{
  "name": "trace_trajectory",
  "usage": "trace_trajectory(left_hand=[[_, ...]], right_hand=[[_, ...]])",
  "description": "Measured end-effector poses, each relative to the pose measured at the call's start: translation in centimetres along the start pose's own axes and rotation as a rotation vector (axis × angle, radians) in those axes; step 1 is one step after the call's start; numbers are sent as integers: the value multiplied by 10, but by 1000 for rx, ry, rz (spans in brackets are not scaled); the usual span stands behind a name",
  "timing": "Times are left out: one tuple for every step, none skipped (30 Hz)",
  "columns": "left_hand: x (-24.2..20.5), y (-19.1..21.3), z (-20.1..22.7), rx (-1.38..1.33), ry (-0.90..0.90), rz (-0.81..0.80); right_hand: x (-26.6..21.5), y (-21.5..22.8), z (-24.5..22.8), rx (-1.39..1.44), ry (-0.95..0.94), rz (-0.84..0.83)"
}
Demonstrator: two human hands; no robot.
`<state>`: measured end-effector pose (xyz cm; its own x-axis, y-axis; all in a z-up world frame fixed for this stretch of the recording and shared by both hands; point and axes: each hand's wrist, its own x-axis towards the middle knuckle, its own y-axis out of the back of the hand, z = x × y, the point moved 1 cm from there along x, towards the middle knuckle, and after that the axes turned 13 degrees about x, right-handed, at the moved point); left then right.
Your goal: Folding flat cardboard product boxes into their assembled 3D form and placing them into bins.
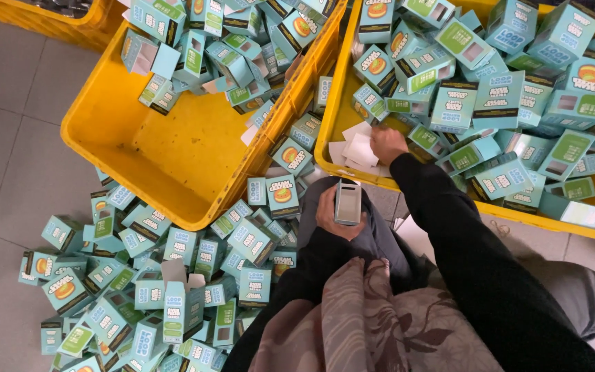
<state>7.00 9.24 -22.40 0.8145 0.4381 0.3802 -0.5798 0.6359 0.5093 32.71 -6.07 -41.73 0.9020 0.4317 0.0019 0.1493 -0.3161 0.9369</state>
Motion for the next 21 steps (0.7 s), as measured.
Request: trace_trajectory(left_hand=[[0,0,-1,2,0,1],[0,-1,-3,-6,-2,-2],[0,-3,-4,-13,-5,-5],[0,-3,-4,-13,-5,-5],[0,-3,-4,-14,-3,-6],[0,-3,-5,-13,0,-7],[2,-4,-3,-11,1,-7],[2,-4,-1,3,4,14],[2,-4,1,17,8,35],[1,-4,0,16,7,34],[1,-4,-1,11,2,24],[1,-3,-2,6,-3,15],[1,-2,-3,6,-3,15],[1,-2,-3,2,-13,6],[1,-2,-3,-2,-24,-4],[2,-2,-3,-3,-24,-4],[2,-1,-2,5,-25,-7],[2,-1,-2,12,-25,-12],[2,-3,-2,11,-25,-12],[1,-3,-2,21,-23,-5],[1,-4,-3,32,-21,2]], right_hand=[[2,6,-4,1,2,0],[3,12,-6,8,-11,11],[4,19,-8,14,-23,23],[-2,23,-10,14,-24,23],[-8,27,-14,-38,146,74],[-14,31,-18,-89,317,124],[-13,30,-21,-88,319,124],[-14,28,-24,-135,374,88],[-15,27,-26,-182,429,52],[-15,27,-28,-182,428,52],[-14,28,-29,-94,382,-28],[-14,28,-31,-6,336,-107],[-16,30,-32,-6,336,-107],[-19,33,-33,-64,368,-62],[-21,37,-34,-123,400,-17],[-22,38,-34,-123,400,-16],[-23,39,-34,-103,401,-20],[-24,40,-34,-84,402,-25],[-23,39,-35,-85,401,-25],[-23,38,-36,-55,300,-89],[-22,36,-37,-25,198,-153]])
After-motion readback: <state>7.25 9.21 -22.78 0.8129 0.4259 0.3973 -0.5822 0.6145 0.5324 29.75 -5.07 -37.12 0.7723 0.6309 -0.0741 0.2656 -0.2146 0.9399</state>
